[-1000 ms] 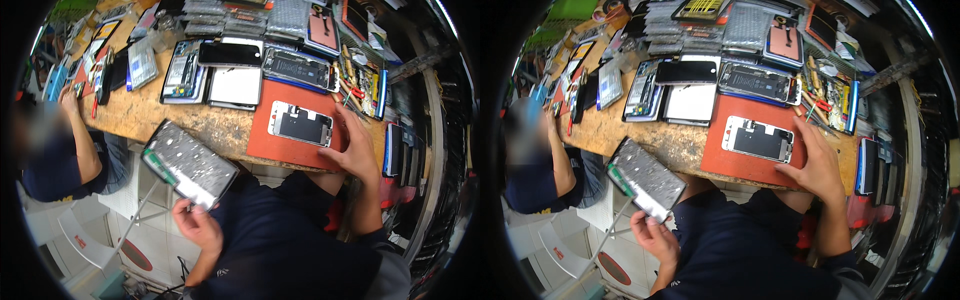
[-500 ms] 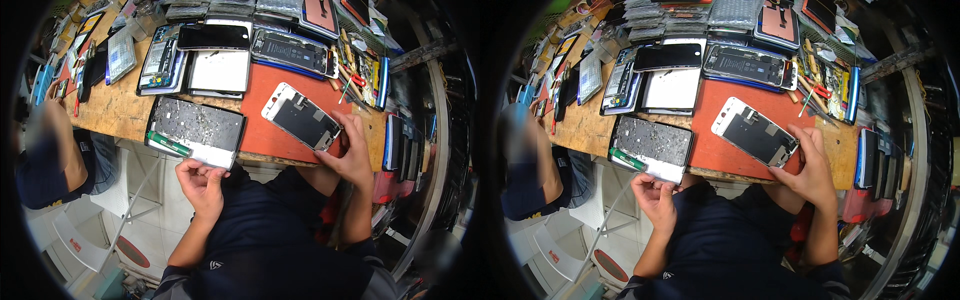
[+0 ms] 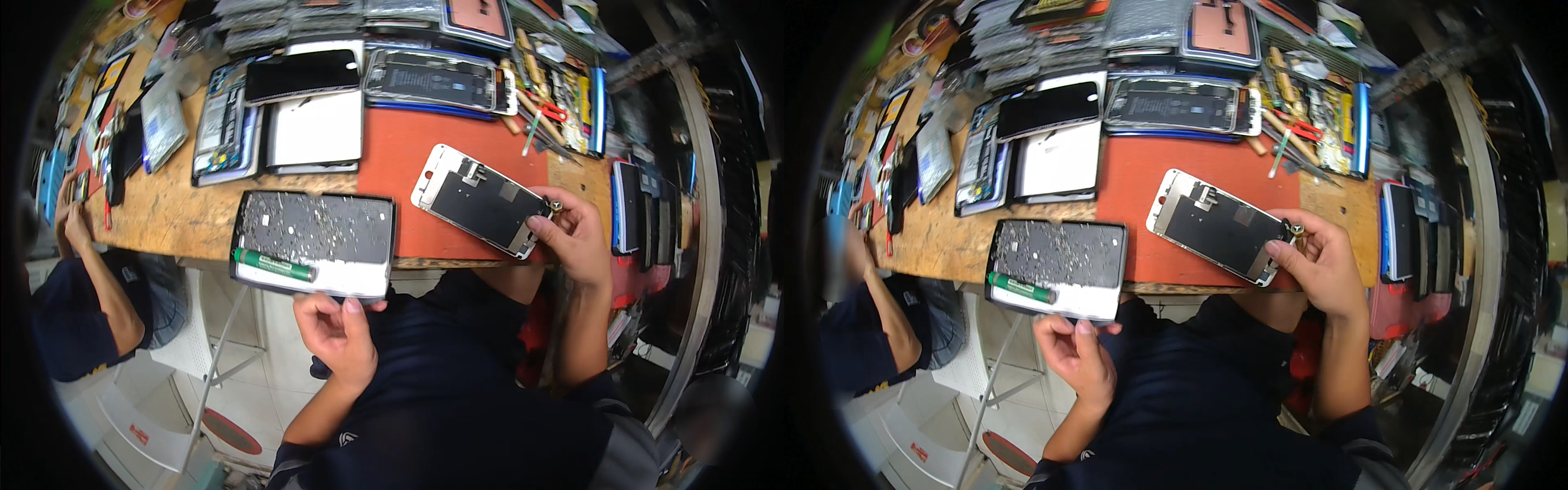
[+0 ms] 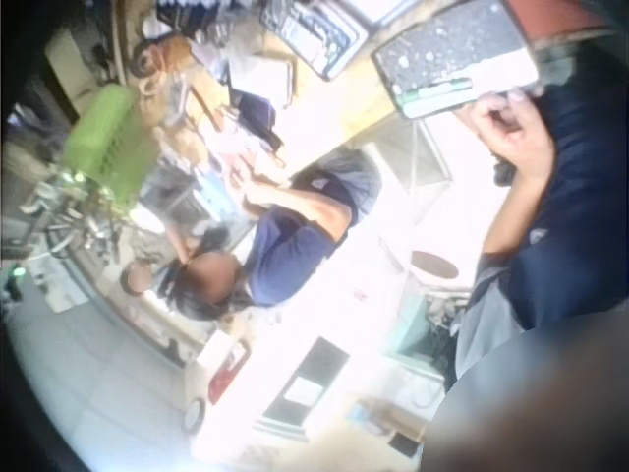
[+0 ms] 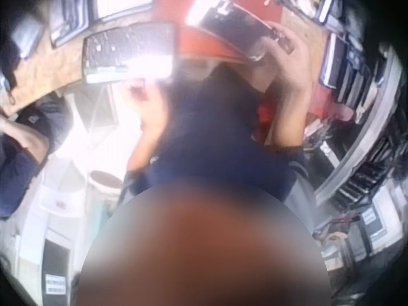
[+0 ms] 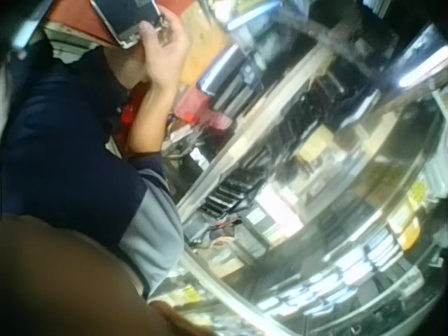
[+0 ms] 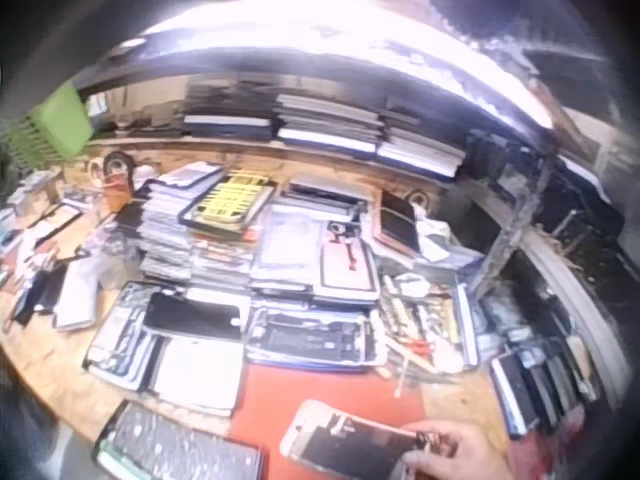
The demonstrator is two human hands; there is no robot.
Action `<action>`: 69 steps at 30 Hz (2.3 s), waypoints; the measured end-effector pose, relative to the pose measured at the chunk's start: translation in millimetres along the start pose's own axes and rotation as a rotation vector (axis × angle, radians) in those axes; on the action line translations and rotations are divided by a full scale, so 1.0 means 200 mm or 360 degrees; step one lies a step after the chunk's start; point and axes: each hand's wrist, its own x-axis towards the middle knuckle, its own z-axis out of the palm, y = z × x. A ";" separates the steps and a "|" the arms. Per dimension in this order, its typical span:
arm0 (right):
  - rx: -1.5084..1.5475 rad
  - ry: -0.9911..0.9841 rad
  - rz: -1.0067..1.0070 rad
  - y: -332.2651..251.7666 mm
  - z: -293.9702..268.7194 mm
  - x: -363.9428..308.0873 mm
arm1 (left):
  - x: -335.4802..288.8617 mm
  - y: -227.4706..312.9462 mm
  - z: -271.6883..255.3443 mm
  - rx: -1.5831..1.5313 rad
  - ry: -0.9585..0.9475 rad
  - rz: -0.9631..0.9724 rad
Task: The person uses a small screwdriver to remove screws from a white smartphone chassis, then sets the chassis aside and picks up a different phone to continue working. The workspace is cluttered with multiple disassembled phones and tools.
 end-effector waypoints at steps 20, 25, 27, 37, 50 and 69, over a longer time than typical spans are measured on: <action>0.0841 0.0340 -0.0515 0.01 -0.62 -0.34 | -0.08 -0.11 0.89 -0.0390 -0.0753 -0.0547; 0.0779 0.0379 -0.0416 0.03 -0.50 -0.30 | 0.05 -0.01 0.84 -0.0232 -0.1211 -0.1029; 0.0670 0.0413 -0.0455 0.04 -0.39 -0.27 | 0.15 0.05 0.70 -0.0086 -0.1138 -0.0902; -0.0418 -0.0192 -0.0749 -0.07 0.16 0.00 | 0.48 0.13 0.24 0.0474 -0.0812 0.0015; -0.0137 0.0249 -0.0286 -0.15 -0.13 -0.16 | 0.47 0.05 0.20 0.0532 -0.0940 0.0416; -0.0665 -0.0227 -0.1169 -0.29 -0.08 0.56 | 0.41 -0.04 0.37 0.0612 -0.0709 0.0647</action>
